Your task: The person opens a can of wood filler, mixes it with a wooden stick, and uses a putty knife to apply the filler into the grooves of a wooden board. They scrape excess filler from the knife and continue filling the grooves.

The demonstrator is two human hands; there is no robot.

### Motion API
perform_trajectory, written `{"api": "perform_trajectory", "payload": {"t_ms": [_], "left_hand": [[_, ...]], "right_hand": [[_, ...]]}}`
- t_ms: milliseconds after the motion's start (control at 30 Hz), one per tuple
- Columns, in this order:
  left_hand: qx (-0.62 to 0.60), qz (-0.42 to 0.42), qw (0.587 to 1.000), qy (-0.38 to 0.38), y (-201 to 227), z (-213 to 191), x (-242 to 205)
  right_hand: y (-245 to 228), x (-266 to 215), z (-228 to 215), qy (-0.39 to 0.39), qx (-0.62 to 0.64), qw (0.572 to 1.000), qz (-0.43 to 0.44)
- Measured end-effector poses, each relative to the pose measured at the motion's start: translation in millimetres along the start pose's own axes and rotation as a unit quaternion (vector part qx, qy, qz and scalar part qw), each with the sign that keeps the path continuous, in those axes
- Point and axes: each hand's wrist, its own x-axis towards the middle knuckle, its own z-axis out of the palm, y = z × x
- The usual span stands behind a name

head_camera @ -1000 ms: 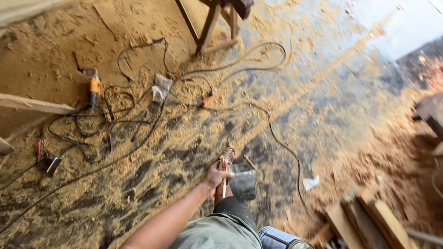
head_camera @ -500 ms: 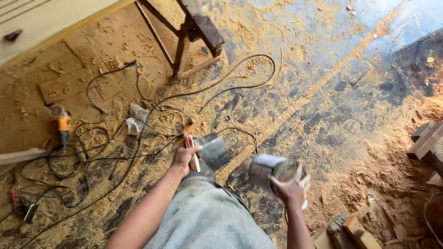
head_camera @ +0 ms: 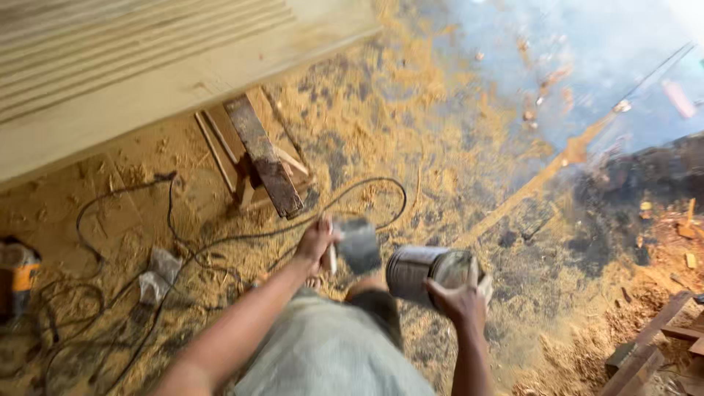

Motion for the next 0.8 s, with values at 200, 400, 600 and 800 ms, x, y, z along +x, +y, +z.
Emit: {"api": "perform_trajectory", "payload": {"t_ms": [200,400,600,800], "left_hand": [[-0.027,0.074,0.997,-0.019,97.8,90.7,157.0],[-0.091,0.079,0.981,0.15,136.0,152.4,264.3],[-0.117,0.143,0.955,0.23,212.8,150.6,321.2],[-0.211,0.267,0.897,0.281,306.7,86.3,401.6]], "right_hand": [[-53.5,201.7,-35.7,-0.076,-0.004,0.997,0.017],[-130.4,377.2,-61.9,0.036,-0.115,0.982,-0.145],[-265.9,477.4,-127.3,-0.024,-0.138,0.954,-0.266],[-437.6,506.0,-161.2,-0.008,-0.103,0.903,-0.417]]}}
